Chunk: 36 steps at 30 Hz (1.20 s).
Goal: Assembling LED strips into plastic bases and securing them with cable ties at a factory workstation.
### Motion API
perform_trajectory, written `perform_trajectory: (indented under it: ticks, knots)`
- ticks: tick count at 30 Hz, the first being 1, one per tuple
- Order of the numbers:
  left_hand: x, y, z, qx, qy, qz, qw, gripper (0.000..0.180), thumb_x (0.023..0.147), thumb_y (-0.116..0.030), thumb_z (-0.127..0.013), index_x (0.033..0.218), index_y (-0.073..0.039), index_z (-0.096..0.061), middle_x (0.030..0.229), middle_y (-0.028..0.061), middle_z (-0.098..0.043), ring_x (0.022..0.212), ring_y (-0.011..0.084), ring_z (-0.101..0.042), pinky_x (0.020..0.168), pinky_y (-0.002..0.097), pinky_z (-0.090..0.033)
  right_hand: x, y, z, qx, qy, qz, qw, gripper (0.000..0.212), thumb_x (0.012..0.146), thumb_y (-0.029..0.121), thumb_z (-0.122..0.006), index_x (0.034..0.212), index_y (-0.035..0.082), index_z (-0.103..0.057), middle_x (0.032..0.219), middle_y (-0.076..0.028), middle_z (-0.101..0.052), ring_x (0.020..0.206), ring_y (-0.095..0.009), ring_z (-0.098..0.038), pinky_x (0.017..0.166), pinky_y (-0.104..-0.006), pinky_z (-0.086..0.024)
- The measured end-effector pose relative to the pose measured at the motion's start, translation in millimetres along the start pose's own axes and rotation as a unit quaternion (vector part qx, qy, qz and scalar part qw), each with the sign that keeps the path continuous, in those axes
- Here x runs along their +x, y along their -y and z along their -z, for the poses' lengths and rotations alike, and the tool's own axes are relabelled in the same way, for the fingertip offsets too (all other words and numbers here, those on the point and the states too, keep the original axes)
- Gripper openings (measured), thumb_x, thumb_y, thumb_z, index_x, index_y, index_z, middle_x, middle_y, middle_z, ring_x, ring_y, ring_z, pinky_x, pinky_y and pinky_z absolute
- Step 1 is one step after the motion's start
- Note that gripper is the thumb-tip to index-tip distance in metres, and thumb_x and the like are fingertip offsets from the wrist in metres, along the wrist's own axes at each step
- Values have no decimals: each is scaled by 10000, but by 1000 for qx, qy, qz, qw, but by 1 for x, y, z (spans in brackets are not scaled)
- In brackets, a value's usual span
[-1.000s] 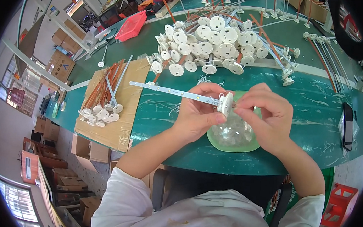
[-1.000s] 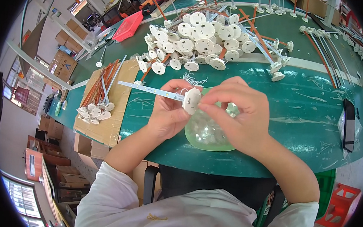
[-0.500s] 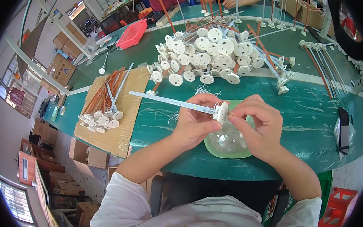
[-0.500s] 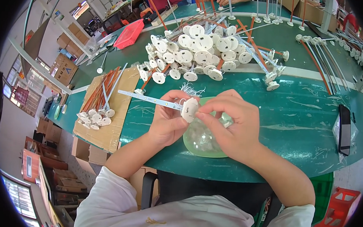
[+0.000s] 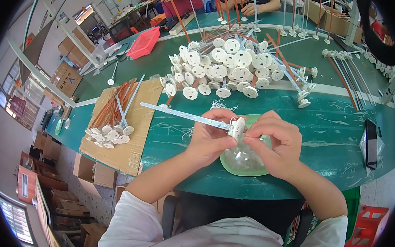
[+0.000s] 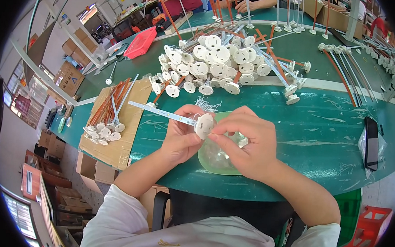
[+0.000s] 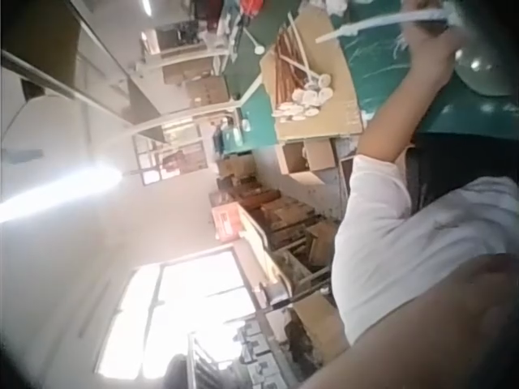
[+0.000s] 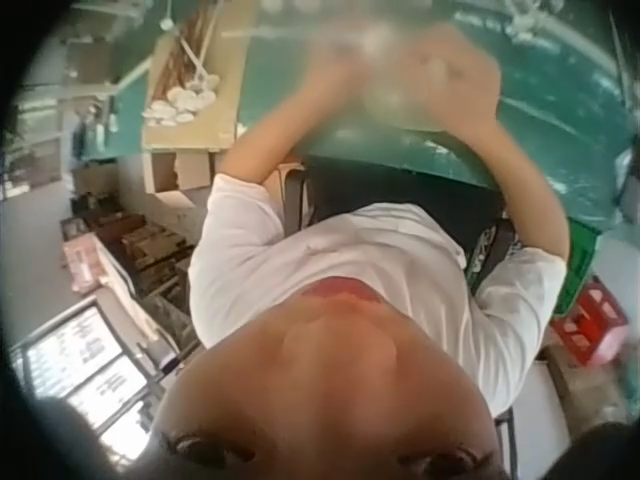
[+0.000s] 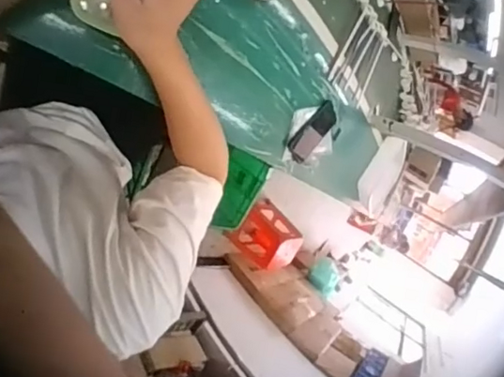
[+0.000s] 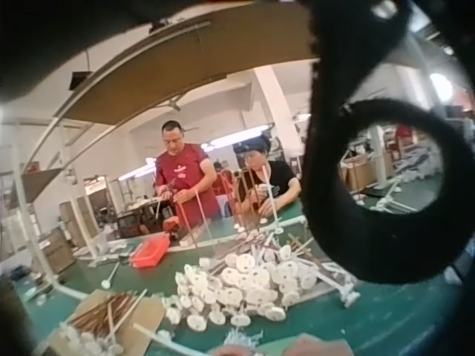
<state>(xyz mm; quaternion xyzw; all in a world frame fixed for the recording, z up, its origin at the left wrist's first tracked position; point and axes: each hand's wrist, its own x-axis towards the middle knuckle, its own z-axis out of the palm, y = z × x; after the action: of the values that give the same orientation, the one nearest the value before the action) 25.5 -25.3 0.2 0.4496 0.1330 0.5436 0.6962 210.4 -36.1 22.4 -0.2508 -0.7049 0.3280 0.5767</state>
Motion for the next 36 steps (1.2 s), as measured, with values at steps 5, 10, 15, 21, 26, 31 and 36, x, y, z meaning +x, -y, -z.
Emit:
perform_trajectory:
  ticks: [5,10,15,21,26,31,36]
  knots:
    - [0,1,0,10,8,-17,1000,505,655,-21,-804,1085,-35,-540,1069,122,-617,967,181,-610,866,325,-494,3,3,3,-35,24,52,998,124,682,-64,-698,785,-3,-663,772,-82,-660,710,-188,-523,635,-282,-410]
    - [-2,-2,2,38,8,8,999,518,661,-86,-810,1094,-67,-526,1105,92,-613,1033,186,-579,903,351,-453,1,0,2,-29,24,57,998,116,686,-23,-710,787,24,-675,764,-70,-664,696,-194,-551,639,-287,-431]
    - [-2,-1,5,79,7,-2,997,529,654,-86,-816,1096,-66,-526,1101,96,-615,1027,182,-584,897,345,-454,1,0,0,-31,-1,38,999,101,696,22,-719,788,47,-687,754,-59,-667,683,-197,-576,642,-293,-450]
    - [-1,-4,4,92,18,-12,996,526,658,-94,-815,1097,-70,-526,1091,90,-616,1020,189,-582,896,349,-452,1,-1,2,-38,-5,28,999,103,700,23,-714,797,47,-687,757,-57,-667,690,-194,-582,654,-293,-452]
    - [-2,-6,6,87,21,-11,996,520,671,-115,-809,1104,-80,-522,1099,90,-608,1018,191,-574,895,351,-451,1,0,0,-51,21,36,998,129,686,-44,-704,798,10,-669,761,-59,-660,711,-172,-535,634,-268,-420]
    - [0,-4,-3,35,-28,-10,999,494,647,-52,-808,1069,-36,-551,1015,89,-622,961,161,-598,853,328,-478,0,0,0,-60,-2,44,997,131,684,-39,-704,796,20,-670,752,-60,-657,698,-179,-539,624,-276,-424]
    - [2,-4,-2,14,-13,5,1000,508,669,-23,-783,1109,-44,-529,1067,96,-602,998,180,-584,880,342,-470,1,0,0,-71,-17,79,994,145,675,-36,-711,797,29,-668,749,-61,-655,676,-193,-542,620,-283,-426]
